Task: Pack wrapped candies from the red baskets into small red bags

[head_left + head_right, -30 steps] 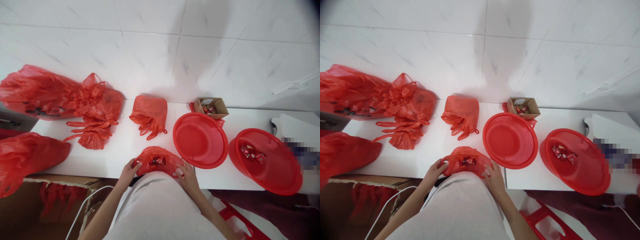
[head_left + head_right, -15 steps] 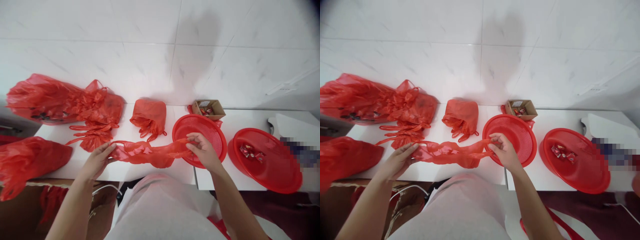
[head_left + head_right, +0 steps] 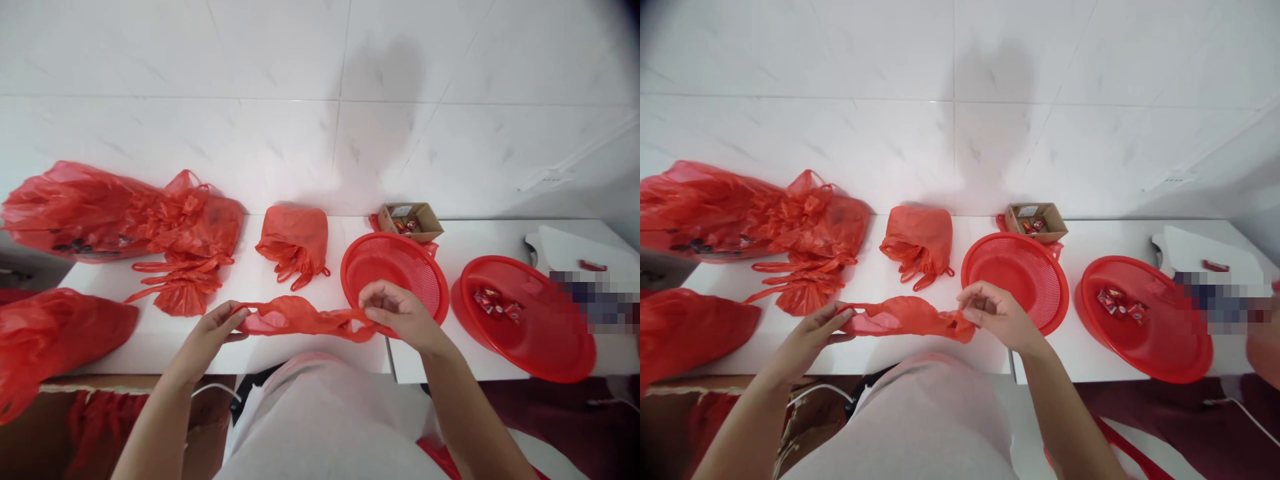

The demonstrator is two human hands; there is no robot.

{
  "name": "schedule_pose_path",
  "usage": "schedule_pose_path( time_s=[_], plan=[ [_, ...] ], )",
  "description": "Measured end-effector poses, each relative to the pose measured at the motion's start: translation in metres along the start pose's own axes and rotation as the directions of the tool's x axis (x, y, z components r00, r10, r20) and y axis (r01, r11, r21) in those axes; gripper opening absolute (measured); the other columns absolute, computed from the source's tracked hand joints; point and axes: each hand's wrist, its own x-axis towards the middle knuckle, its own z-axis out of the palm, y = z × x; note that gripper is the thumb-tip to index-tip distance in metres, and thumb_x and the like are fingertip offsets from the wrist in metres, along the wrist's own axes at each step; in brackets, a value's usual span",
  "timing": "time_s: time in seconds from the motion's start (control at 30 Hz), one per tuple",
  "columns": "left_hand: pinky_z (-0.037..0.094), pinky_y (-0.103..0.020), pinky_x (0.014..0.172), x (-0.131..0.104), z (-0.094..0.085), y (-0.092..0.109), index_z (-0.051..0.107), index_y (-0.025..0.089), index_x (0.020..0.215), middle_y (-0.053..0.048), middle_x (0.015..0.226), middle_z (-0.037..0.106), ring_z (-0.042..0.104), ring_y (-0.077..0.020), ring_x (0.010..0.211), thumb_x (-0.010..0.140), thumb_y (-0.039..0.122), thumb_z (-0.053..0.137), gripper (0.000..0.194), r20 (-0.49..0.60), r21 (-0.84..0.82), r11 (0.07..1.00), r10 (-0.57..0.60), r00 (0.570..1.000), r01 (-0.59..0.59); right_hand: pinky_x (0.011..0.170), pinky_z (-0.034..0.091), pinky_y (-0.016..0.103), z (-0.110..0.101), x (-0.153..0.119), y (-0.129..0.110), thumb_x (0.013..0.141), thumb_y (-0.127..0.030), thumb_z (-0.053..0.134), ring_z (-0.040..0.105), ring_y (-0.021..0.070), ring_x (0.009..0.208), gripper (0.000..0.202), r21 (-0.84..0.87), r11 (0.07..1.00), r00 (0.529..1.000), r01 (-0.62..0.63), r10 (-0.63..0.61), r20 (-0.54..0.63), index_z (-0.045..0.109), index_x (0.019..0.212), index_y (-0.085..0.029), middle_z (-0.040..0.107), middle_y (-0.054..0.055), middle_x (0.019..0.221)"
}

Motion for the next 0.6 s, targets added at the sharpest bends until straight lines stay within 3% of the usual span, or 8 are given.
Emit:
schedule_pose_path(
  time_s=[0.2, 0.27, 0.33, 0.43, 0.53, 0.6],
  plan=[
    [0.050, -0.038, 0.092, 0.005, 0.016, 0.001, 0.065, 0.019, 0.082, -0.003, 0.085, 0.063, 0.060, -0.0201, 0.089, 0.077, 0.052, 0.066, 0.033, -0.030, 0.045, 0.996, 0.073, 0.997, -0.071, 0.055, 0.044, 0.020, 0.017, 0.006, 0.010, 0.080, -0.029, 0.068, 0.051, 0.0080, 0.066, 0.014, 0.166, 0.986, 0.999, -0.029, 0.032, -0.017, 0.061, 0.091, -0.022, 0.058, 0.000, 0.085],
    [0.045, -0.040, 0.099, 0.006, 0.016, -0.001, 0.067, 0.020, 0.081, -0.006, 0.104, 0.064, 0.055, -0.0256, 0.108, 0.075, 0.052, 0.067, 0.032, -0.102, 0.110, 0.980, 0.176, 0.979, -0.164, 0.055, 0.044, 0.020, 0.022, 0.008, 0.014, 0.079, -0.029, 0.068, 0.051, 0.0079, 0.066, 0.015, 0.189, 0.981, 0.998, -0.036, 0.045, -0.041, 0.062, 0.091, -0.022, 0.058, 0.000, 0.087],
    [0.041, -0.040, 0.103, 0.006, 0.015, 0.000, 0.069, 0.021, 0.081, -0.009, 0.129, 0.056, 0.044, -0.0307, 0.126, 0.074, 0.049, 0.069, 0.029, -0.083, 0.139, 0.951, 0.288, 0.954, -0.275, 0.056, 0.045, 0.021, 0.025, 0.009, 0.016, 0.079, -0.029, 0.069, 0.052, 0.0080, 0.067, 0.016, 0.224, 0.973, 0.997, -0.049, 0.059, -0.040, 0.062, 0.092, -0.022, 0.059, 0.001, 0.089],
    [0.043, -0.043, 0.101, 0.003, 0.023, 0.004, 0.069, 0.022, 0.100, -0.011, 0.137, 0.052, 0.046, -0.0327, 0.126, 0.076, 0.044, 0.068, 0.033, 0.172, 0.045, 0.945, 0.311, 0.935, -0.323, 0.058, 0.046, 0.022, 0.034, 0.011, 0.013, 0.079, -0.030, 0.068, 0.054, 0.0083, 0.067, 0.016, 0.288, 0.956, 0.998, -0.065, 0.064, 0.014, 0.062, 0.092, -0.022, 0.061, 0.001, 0.090],
    [0.047, -0.040, 0.095, -0.001, 0.049, 0.009, 0.053, 0.026, 0.129, -0.010, 0.126, 0.061, 0.057, -0.0286, 0.113, 0.072, 0.037, 0.074, 0.063, 0.432, 0.076, 0.962, 0.205, 0.878, -0.262, 0.062, 0.048, 0.022, 0.050, 0.013, 0.002, 0.081, -0.029, 0.067, 0.056, 0.0086, 0.070, 0.015, 0.322, 0.943, 0.994, -0.079, 0.049, 0.102, 0.063, 0.093, -0.021, 0.061, 0.001, 0.089],
    [0.050, -0.036, 0.087, -0.002, 0.071, 0.011, 0.057, 0.025, 0.124, -0.007, 0.110, 0.067, 0.062, -0.0255, 0.099, 0.070, 0.033, 0.075, 0.058, 0.542, 0.176, 0.946, 0.138, 0.829, -0.273, 0.064, 0.049, 0.023, 0.064, 0.014, -0.005, 0.082, -0.029, 0.066, 0.059, 0.0091, 0.071, 0.016, 0.329, 0.938, 0.980, -0.110, 0.048, 0.192, 0.062, 0.094, -0.021, 0.062, 0.001, 0.089]
  ],
)
